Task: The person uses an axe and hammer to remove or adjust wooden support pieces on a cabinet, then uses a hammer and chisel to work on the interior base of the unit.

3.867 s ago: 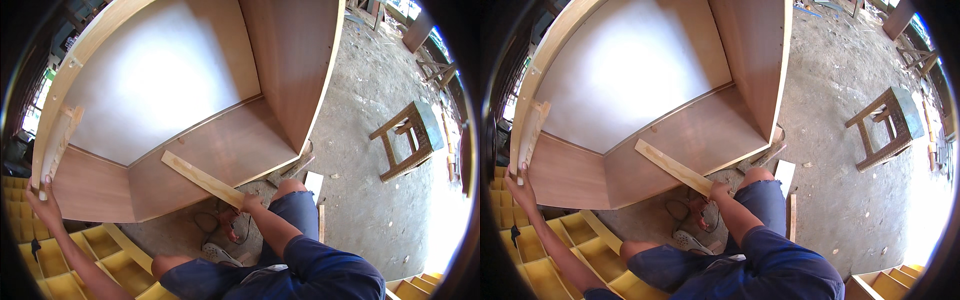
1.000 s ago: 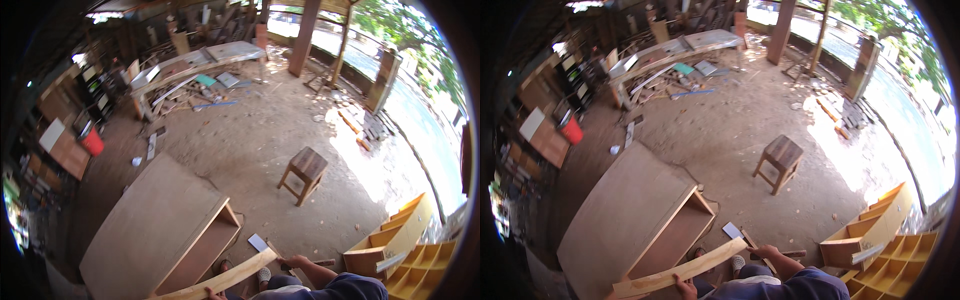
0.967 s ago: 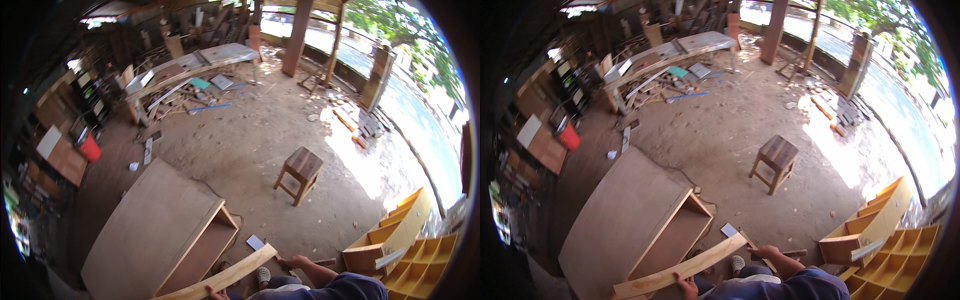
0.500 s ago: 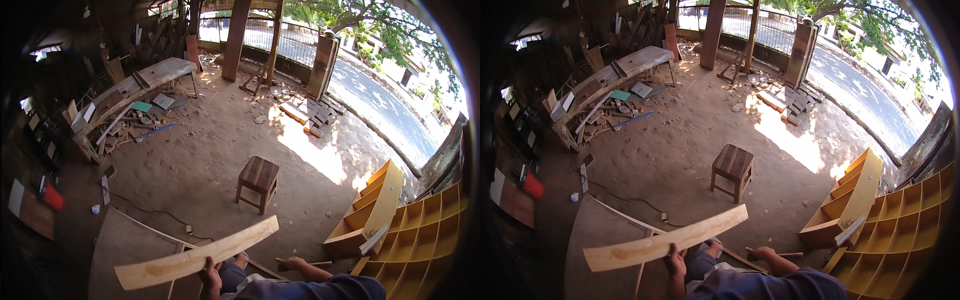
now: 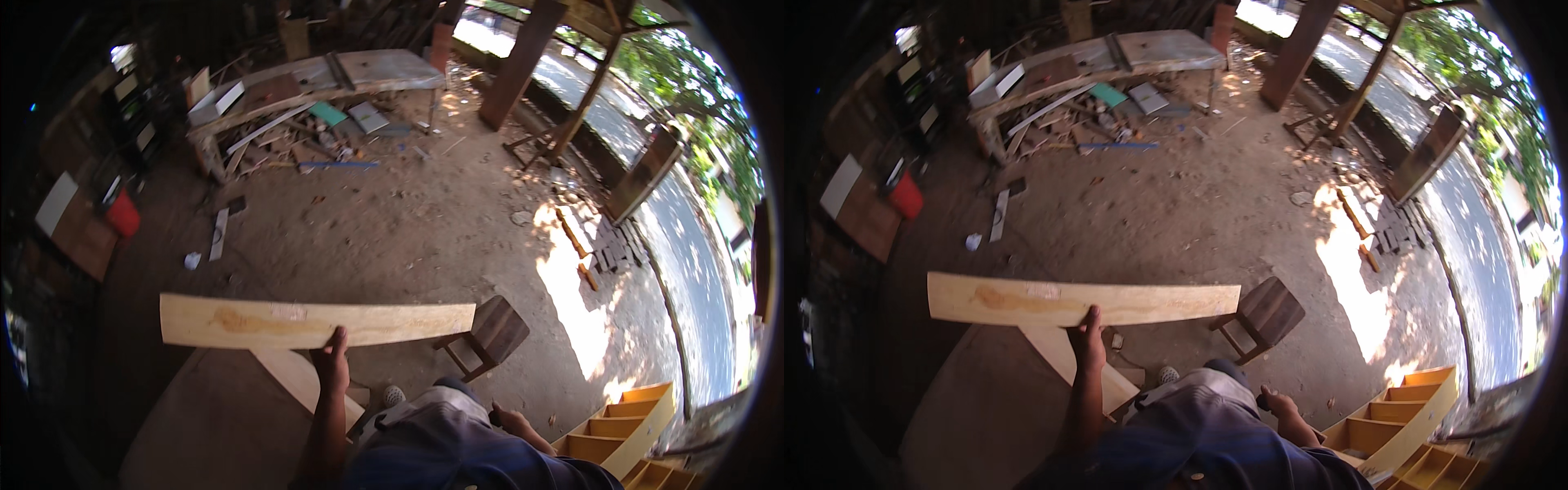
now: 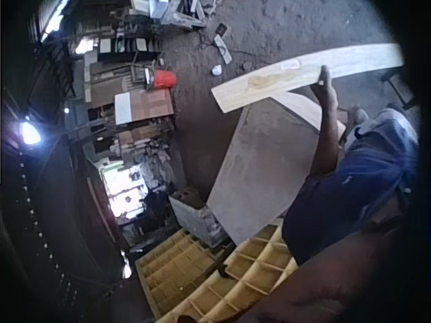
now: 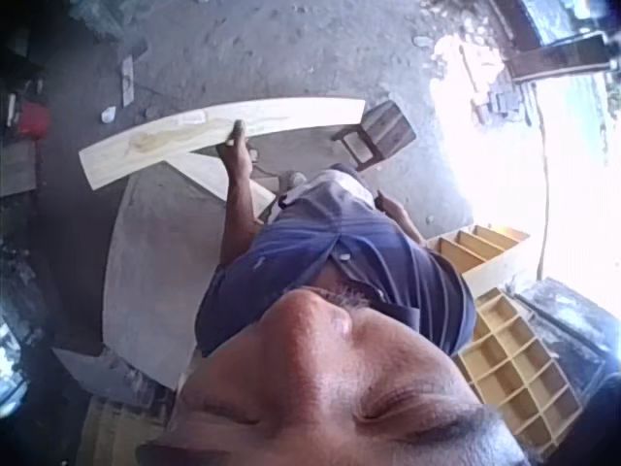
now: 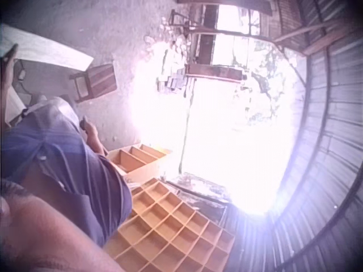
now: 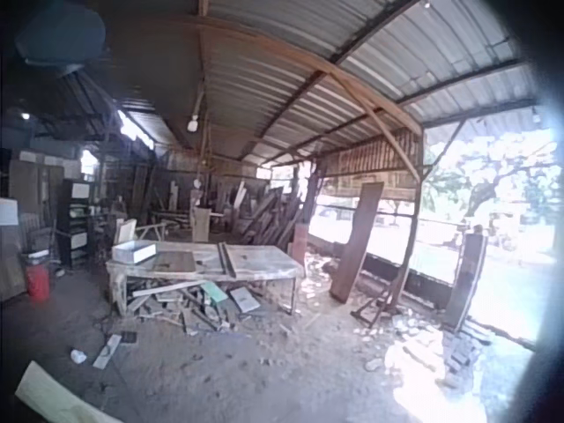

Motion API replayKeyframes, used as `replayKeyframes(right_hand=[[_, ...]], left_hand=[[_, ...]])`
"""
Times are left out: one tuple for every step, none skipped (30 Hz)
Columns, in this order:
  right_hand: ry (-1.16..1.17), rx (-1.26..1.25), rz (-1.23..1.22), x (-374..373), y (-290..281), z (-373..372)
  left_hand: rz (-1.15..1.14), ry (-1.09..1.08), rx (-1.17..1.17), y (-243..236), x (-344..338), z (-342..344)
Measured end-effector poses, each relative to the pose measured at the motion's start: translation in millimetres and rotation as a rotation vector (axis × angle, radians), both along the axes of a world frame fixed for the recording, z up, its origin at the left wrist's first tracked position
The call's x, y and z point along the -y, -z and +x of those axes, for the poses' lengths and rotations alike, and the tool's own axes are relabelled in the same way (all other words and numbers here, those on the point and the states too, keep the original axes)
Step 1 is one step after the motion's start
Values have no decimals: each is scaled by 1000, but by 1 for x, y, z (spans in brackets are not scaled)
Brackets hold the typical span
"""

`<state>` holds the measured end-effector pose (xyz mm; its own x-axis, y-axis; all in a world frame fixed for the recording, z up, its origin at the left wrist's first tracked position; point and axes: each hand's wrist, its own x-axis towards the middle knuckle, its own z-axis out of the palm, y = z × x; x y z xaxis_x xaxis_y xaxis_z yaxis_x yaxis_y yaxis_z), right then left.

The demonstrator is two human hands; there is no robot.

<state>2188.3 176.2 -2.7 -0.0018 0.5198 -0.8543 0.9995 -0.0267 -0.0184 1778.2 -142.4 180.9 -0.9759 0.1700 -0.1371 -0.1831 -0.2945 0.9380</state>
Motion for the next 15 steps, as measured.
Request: replayKeyframes(right_hand=[[-42, 11, 1, -12, -5, -20], [-85, 17, -4, -25, -6, -43], [-122, 22, -24, -35, -7, -66], [-165, 34, -41, -45, -5, -91], [-211, 46, -62, -55, -2, -116], [-257, 54, -76, -68, 7, -139], [-305, 63, -93, -81, 15, -167], [-361, 81, -107, -95, 24, -196], [-415, 97, -123, -110, 33, -226], [-476, 114, -138, -126, 44, -258], [-542, 123, -152, -139, 56, -294], [-608, 133, -171, -150, 68, -334], [-677, 143, -183, -162, 81, -369], [-737, 160, -196, -166, 88, -407], [-816, 183, -208, -174, 95, -446]], left_hand=[[-131, 24, -72, -7, 4, -17], [-107, -83, -153, -13, 0, -32], [-59, -164, -215, -18, -5, -48], [-141, -225, -262, -23, -5, -64], [-178, -260, -308, -26, -5, -80], [-219, -299, -293, -25, -4, -88], [-242, -342, -273, -23, -3, -104], [-293, -380, -278, -19, 0, -122], [-352, -408, -266, -13, 3, -139], [-403, -434, -249, -8, 6, -154], [-408, -503, -263, -3, 4, -170], [-380, -579, -247, 1, 3, -186], [-331, -644, -244, 3, 0, -195], [-361, -671, -122, 1, 4, -216], [-343, -745, -129, -1, 5, -233]])
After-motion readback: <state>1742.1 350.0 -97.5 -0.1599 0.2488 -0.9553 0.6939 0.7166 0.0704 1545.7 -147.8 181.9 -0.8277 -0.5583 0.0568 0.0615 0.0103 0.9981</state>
